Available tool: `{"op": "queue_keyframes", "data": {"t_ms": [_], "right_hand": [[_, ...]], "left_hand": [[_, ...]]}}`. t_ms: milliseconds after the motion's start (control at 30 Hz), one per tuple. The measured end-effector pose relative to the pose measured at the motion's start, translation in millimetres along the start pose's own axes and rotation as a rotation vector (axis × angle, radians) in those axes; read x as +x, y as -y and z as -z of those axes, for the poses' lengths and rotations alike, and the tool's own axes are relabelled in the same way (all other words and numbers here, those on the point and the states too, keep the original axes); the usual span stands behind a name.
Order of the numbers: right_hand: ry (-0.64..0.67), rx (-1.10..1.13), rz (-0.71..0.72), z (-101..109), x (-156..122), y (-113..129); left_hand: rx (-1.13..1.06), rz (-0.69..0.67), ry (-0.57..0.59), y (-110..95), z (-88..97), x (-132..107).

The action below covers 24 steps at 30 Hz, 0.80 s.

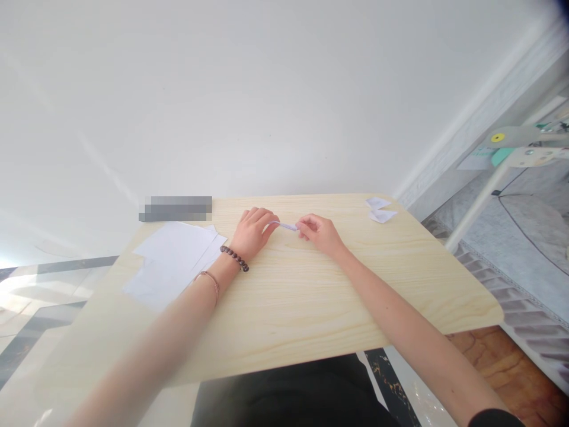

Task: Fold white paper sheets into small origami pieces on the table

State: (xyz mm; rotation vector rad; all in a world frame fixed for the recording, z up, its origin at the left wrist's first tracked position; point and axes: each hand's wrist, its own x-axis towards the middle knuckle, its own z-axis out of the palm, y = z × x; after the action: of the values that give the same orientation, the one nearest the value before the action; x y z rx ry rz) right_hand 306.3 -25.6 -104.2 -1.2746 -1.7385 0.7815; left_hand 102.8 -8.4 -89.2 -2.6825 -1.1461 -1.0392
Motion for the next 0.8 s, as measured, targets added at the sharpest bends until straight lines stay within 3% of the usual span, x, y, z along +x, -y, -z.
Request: {"op": "queue_keyframes", "data": {"t_ms": [133, 300, 500, 600, 800], "right_hand": [[-0.022, 0.043, -0.032, -0.6, 2.2, -1.4], [-0.047, 0.138, -0.076, -0.4, 4.4, -1.8], [-0.053, 0.111, -0.016, -2.0, 2.5, -0.6], [-0.103, 0.082, 0.062, -3.3, 1.0, 0.9], [-0.147, -0.127, 0.297, -6.5, -1.3, 4.2]], "left_hand": [[0.019, -0.066, -0.005, 0.1, 0.1, 0.0], [-0.024, -0.150, 0.089, -1.0, -0.9, -1.0], [-0.068, -0.133, 0.116, 0.1, -5.7, -2.3], [-0.081, -0.046, 0.079, -0.4, -5.8, -2.3], [-0.282, 0.297, 0.040, -1.5, -5.1, -3.9]]}}
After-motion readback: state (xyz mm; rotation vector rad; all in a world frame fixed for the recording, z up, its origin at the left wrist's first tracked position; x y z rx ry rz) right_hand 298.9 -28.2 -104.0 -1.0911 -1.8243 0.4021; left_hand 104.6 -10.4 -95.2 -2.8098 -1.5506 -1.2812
